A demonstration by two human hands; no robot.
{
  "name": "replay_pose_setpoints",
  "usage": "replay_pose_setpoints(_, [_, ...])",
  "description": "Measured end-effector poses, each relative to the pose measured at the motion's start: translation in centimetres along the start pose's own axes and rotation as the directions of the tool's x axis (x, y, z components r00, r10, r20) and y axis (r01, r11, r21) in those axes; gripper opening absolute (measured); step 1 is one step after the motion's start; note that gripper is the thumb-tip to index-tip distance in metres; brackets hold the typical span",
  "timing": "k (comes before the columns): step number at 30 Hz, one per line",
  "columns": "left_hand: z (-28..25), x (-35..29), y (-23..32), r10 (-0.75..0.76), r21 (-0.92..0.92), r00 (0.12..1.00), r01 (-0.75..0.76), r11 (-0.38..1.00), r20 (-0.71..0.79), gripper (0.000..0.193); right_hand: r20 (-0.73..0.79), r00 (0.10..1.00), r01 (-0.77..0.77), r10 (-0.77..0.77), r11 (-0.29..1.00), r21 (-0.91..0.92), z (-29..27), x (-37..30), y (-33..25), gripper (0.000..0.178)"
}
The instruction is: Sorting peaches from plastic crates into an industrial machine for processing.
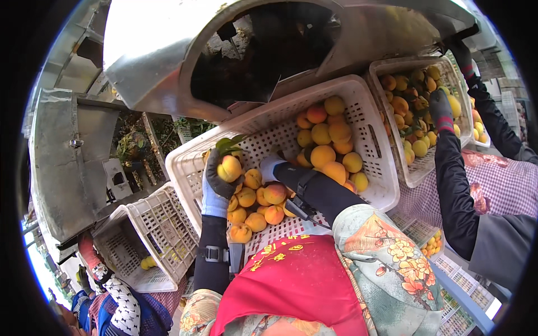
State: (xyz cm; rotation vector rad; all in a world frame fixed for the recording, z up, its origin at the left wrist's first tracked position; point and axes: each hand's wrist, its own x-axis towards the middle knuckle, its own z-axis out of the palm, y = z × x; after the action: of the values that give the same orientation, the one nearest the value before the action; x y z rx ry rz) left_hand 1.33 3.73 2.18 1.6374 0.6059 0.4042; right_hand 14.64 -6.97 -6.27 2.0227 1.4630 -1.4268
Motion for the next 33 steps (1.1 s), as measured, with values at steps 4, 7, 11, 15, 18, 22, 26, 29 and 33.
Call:
replay_pose_setpoints(4, [-0.9,-2.8,-0.4,-0.440,-0.494,0.894,0.423,0.760,0.089,0.033,-0.346,0.933,0.028,0.097,0.940,0.341,-0.6,-4.8,1.9,0.060])
replay_pose_setpoints(7, [0.8,-4.4,1.4,-0.460,-0.556,0.846,0.528,0.642,0.272,0.040,-0.530,0.847,0.531,-0.047,0.031,0.847,-1.7,-8.4,3.4,0.064])
replay_pose_setpoints(11, [2.4,-3.5,4.3,-0.365,-0.663,0.750,0.660,0.353,0.552,0.049,-0.703,0.708,0.704,-0.073,-0.004,0.710,-4.1,-15.9,0.5,0.075])
replay_pose_setpoints(15, [1.7,-1.2,8.2,-0.196,-0.686,0.766,0.637,0.350,0.612,0.045,-0.906,0.395,0.759,0.150,0.503,0.414,-3.9,-17.8,-0.8,0.066])
replay_pose_setpoints(18, [2.3,-1.4,10.4,-0.087,-0.415,0.893,0.289,0.863,0.442,0.043,-0.961,0.175,0.748,0.214,0.605,0.271,-4.8,-19.8,-1.9,0.061])
replay_pose_setpoints(22, [4.6,-0.2,11.8,0.261,-0.112,0.944,-0.243,0.964,0.200,0.041,-0.998,0.059,0.544,-0.034,0.839,0.004,-10.2,-23.1,-2.5,0.068])
replay_pose_setpoints(26, [5.8,2.5,12.4,0.076,-0.481,0.956,0.073,0.874,0.283,0.033,-0.978,0.007,0.499,-0.207,0.849,-0.176,-15.3,-22.6,-0.3,0.074])
replay_pose_setpoints(29, [6.4,4.5,10.1,0.158,-0.384,0.968,-0.072,0.921,0.196,0.043,-0.971,0.164,0.454,-0.174,0.887,-0.083,-16.3,-21.5,2.1,0.076])
replay_pose_setpoints(33, [6.6,4.5,10.6,0.570,0.273,0.803,-0.596,0.756,0.175,0.049,-0.999,0.015,0.182,-0.036,0.983,-0.033,-15.0,-20.8,0.5,0.082])
